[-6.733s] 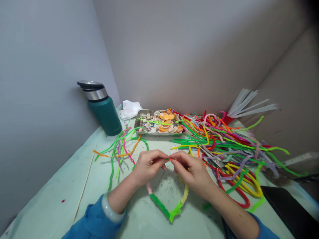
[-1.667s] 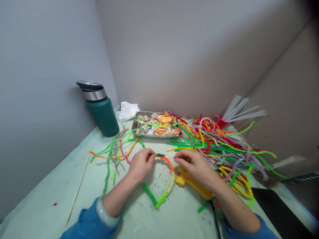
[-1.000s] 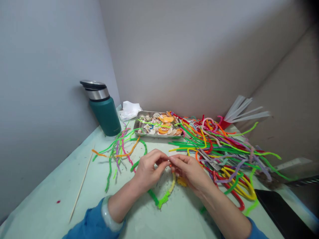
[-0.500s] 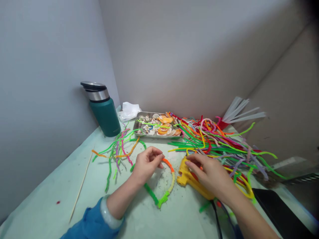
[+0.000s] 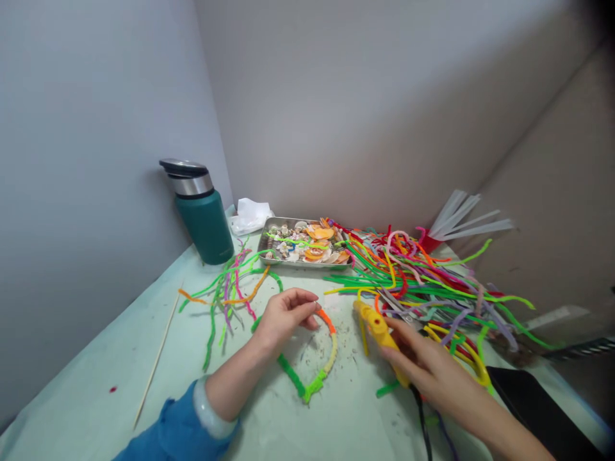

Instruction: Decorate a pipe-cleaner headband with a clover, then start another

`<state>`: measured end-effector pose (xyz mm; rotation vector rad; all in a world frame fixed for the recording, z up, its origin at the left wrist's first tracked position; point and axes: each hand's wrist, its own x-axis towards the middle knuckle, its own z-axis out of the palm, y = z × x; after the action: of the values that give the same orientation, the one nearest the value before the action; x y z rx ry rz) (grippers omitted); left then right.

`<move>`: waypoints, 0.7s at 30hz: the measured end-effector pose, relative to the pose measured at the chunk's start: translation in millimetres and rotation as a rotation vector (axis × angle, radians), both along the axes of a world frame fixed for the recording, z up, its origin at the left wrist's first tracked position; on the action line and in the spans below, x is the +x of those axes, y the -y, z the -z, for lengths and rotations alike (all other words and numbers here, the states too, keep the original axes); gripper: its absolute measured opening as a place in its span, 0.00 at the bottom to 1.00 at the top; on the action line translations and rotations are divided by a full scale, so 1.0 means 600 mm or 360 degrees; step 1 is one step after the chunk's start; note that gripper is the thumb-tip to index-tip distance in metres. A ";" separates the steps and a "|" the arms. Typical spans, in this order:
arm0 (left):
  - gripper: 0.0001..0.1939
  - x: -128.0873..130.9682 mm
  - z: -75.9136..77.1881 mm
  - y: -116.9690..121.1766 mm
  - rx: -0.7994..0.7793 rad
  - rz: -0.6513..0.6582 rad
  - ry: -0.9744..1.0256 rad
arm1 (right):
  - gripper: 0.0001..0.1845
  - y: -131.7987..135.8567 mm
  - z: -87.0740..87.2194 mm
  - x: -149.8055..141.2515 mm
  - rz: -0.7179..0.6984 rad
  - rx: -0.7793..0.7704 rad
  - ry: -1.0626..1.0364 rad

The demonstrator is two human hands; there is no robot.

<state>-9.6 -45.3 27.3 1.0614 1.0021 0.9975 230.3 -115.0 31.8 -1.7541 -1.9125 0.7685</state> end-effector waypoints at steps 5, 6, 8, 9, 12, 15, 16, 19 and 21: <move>0.13 -0.001 -0.006 0.002 -0.0034 -0.0002 0.0022 | 0.18 -0.003 -0.019 0.013 0.0270 -0.0112 -0.1001; 0.13 -0.001 -0.006 0.002 -0.0039 0.0003 0.0038 | 0.16 -0.003 -0.022 0.010 0.0290 -0.0139 -0.1230; 0.14 -0.002 -0.006 0.003 -0.0058 0.0013 0.0079 | 0.14 -0.003 -0.026 -0.003 0.0246 -0.0196 -0.1622; 0.14 -0.002 -0.005 0.003 -0.0074 0.0020 0.0102 | 0.13 -0.003 -0.025 -0.012 0.0209 -0.0228 -0.1757; 0.15 -0.001 0.000 0.002 -0.0144 0.0043 0.0179 | 0.13 -0.002 -0.013 -0.043 0.0146 -0.0318 -0.1901; 0.15 -0.001 0.004 0.001 -0.0211 0.0044 0.0277 | 0.14 0.000 0.009 -0.067 0.0172 -0.0366 -0.1808; 0.14 -0.001 0.005 0.000 -0.0230 0.0046 0.0308 | 0.14 0.001 0.016 -0.072 0.0179 -0.0364 -0.1746; 0.13 -0.001 0.005 -0.001 -0.0265 0.0066 0.0384 | 0.15 0.003 0.033 -0.079 0.0166 -0.0331 -0.1593; 0.13 -0.002 0.005 -0.001 -0.0276 0.0065 0.0426 | 0.16 0.004 0.040 -0.081 0.0156 -0.0313 -0.1558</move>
<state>-10.7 -44.6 24.1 0.7790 0.8282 0.9714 181.9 -117.3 7.6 -1.1726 -1.0992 1.4600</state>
